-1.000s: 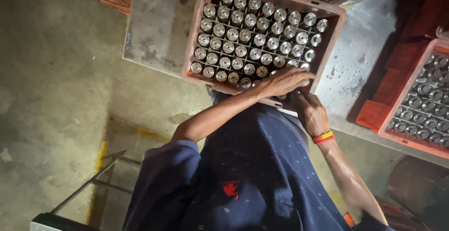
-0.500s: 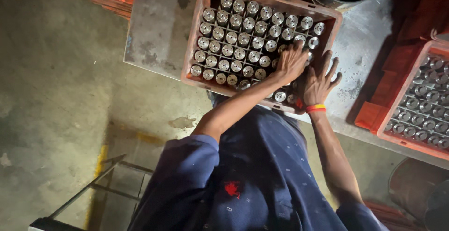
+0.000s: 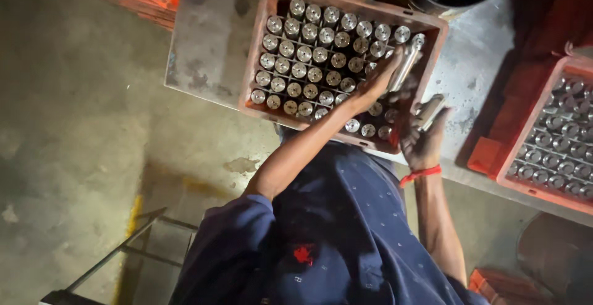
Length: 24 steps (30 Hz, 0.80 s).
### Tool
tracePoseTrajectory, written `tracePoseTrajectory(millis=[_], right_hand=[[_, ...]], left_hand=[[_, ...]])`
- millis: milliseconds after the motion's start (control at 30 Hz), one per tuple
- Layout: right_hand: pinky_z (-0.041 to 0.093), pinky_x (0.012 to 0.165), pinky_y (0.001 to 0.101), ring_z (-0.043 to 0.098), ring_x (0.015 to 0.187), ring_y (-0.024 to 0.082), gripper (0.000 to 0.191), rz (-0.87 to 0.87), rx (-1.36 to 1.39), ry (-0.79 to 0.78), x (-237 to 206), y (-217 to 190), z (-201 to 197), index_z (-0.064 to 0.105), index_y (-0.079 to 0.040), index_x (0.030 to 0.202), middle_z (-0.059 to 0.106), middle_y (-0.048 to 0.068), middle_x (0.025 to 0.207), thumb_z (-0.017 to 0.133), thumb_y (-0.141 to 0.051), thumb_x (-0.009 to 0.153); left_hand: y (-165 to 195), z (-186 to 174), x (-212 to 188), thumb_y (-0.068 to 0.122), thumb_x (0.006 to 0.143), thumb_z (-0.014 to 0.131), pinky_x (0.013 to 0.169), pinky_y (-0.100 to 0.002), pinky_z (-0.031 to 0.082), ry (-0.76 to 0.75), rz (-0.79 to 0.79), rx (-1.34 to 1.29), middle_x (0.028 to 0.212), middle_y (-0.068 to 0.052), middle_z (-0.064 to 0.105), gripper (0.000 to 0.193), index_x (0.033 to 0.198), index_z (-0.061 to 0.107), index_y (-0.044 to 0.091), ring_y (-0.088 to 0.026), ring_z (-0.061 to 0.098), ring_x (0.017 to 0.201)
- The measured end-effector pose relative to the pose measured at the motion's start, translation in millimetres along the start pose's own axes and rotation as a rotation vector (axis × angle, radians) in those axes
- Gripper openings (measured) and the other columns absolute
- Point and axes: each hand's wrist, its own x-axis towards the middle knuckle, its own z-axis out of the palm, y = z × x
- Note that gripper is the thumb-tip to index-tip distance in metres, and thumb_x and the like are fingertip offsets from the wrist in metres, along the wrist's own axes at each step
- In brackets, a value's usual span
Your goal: The person repeatedly scoops small dark pellets from a bucket and places them into the cavities of a pink plastic mold tray. They use a cylindrical scoop to transfer the pellets and occasionally adjust the tray or use a small metal tool to settle the contents.
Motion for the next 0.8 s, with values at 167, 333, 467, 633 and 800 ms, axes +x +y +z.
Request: tracePoseTrajectory(millis=[167,333,467,633,800], right_hand=[[0.051,0.062,0.0438,0.065,0.08,0.034,0.045,-0.185,-0.772,0.063,-9,31,29,0.058,-0.006,0.135,0.063,0.022,0.109,0.071,-0.034,0.103],[0.057,0.058,0.0493,0.069,0.073,0.042,0.06,-0.441,-1.304,0.017,-15,25,34,0.059,-0.009,0.141,0.062,0.027,0.125,0.078,-0.015,0.084],[0.059,0.077,0.0466,0.071,0.093,0.04,0.06,-0.541,-1.029,-0.025,-22,22,36,0.062,-0.007,0.142,0.062,0.024,0.133,0.071,-0.002,0.083],[0.055,0.102,0.0467,0.065,0.121,0.04,0.046,-0.647,-1.013,-0.001,-12,14,31,0.068,-0.005,0.136,0.063,0.022,0.136,0.069,0.002,0.091],[0.043,0.113,0.0511,0.053,0.132,0.041,0.035,-0.573,-1.112,0.041,43,0,36,0.068,-0.007,0.135,0.058,0.021,0.144,0.075,-0.018,0.102]], left_hand=[[-26,-18,6,0.039,0.101,0.054,0.072,-0.034,0.059,0.039,0.539,1.096,0.112,-0.012,0.07,0.04,0.134,0.066,0.019,-0.02,0.07,0.086],[-44,-21,19,0.018,0.105,0.063,0.092,-0.032,0.062,0.033,0.62,1.022,0.133,-0.011,0.066,0.029,0.134,0.067,0.014,-0.02,0.071,0.106],[-38,-21,18,0.016,0.106,0.054,0.094,-0.033,0.063,-0.034,0.339,0.755,0.143,-0.005,0.068,0.036,0.142,0.061,0.015,-0.027,0.072,0.097],[-36,-22,7,0.014,0.109,0.055,0.102,-0.041,0.057,0.063,0.599,0.581,0.136,-0.013,0.068,0.029,0.137,0.064,0.007,-0.027,0.069,0.12],[-25,-38,-9,0.019,0.104,0.061,0.092,-0.038,0.062,0.365,0.566,0.709,0.124,-0.007,0.075,0.024,0.124,0.071,0.013,-0.022,0.075,0.108]])
